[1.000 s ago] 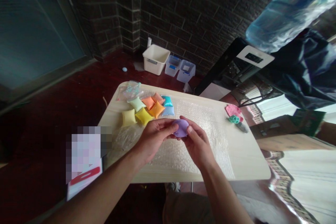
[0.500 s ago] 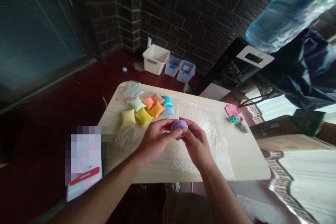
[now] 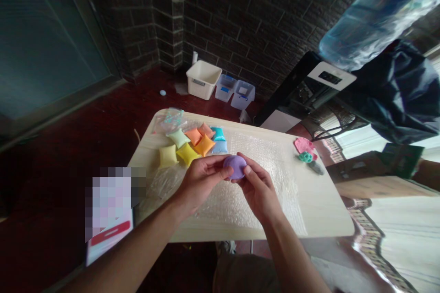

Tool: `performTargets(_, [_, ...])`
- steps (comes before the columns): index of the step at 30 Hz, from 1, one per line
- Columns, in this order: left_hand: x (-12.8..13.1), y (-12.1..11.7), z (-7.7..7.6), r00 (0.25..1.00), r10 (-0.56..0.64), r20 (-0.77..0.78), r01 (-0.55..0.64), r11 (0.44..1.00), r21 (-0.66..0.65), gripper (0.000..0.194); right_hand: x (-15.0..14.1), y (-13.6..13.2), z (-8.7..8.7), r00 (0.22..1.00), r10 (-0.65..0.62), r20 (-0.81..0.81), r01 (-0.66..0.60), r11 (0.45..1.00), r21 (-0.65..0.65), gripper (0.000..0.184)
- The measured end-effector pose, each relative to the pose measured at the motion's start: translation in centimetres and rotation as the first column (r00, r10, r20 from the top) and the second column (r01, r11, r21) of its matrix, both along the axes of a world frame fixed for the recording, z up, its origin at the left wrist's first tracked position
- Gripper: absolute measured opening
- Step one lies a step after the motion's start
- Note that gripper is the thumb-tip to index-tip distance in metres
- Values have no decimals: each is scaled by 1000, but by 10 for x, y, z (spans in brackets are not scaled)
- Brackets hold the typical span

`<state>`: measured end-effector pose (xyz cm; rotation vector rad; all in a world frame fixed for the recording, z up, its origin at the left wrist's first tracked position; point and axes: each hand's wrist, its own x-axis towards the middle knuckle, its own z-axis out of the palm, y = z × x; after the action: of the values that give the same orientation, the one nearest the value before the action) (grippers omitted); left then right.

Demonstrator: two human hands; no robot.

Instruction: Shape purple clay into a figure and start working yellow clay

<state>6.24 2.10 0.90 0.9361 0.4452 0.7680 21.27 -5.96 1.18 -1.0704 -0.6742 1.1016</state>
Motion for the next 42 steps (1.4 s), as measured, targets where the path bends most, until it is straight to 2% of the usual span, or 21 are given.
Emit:
performTargets(4, [3, -2, 0, 999, 10, -45, -8, 999, 45, 41, -1, -1, -1, 998, -36, 47, 37, 999, -7, 35])
performTargets(7, [4, -4, -2, 997, 17, -74, -10, 996, 88, 46, -1, -1, -2, 996, -17, 88, 18, 1000, -16, 42])
performTargets(10, [3, -4, -4, 994, 26, -102, -15, 994, 107, 46, 0, -1, -3, 992, 1, 123, 3, 999, -37, 40])
performTargets(15, [2, -2, -1, 998, -38, -58, 41, 998, 47, 44, 1, -1, -3, 995, 2, 101, 0, 1000, -27, 39])
performTargets(21, [3, -2, 2, 996, 34, -85, -36, 999, -24, 45, 3, -3, -1, 992, 56, 116, -50, 997, -53, 59])
performTargets(24, [2, -2, 2, 998, 15, -61, -17, 999, -45, 46, 6, -3, -1, 993, 79, 86, -76, 996, -39, 57])
performTargets(28, [0, -2, 3, 999, 30, -45, -33, 997, -76, 59, 6, -3, 1, 995, 92, 50, -91, 996, -22, 47])
performTargets(32, [0, -2, 2, 999, 38, -36, -40, 997, -58, 56, 5, -3, 5, 995, 100, 6, -100, 995, 2, 41])
performTargets(36, [1, -2, 1, 999, 30, -42, -33, 998, -60, 53, 7, -3, 5, 995, 93, 30, -93, 996, -6, 36])
performTargets(39, [1, -2, 0, 999, -1, -39, -1, 999, -48, 55, 8, -4, 4, 995, 89, 55, -88, 996, -18, 37])
performTargets(42, [0, -1, 0, 998, 12, -63, -12, 1000, -4, 59, 7, -5, 3, 994, 75, 84, -73, 997, -27, 48])
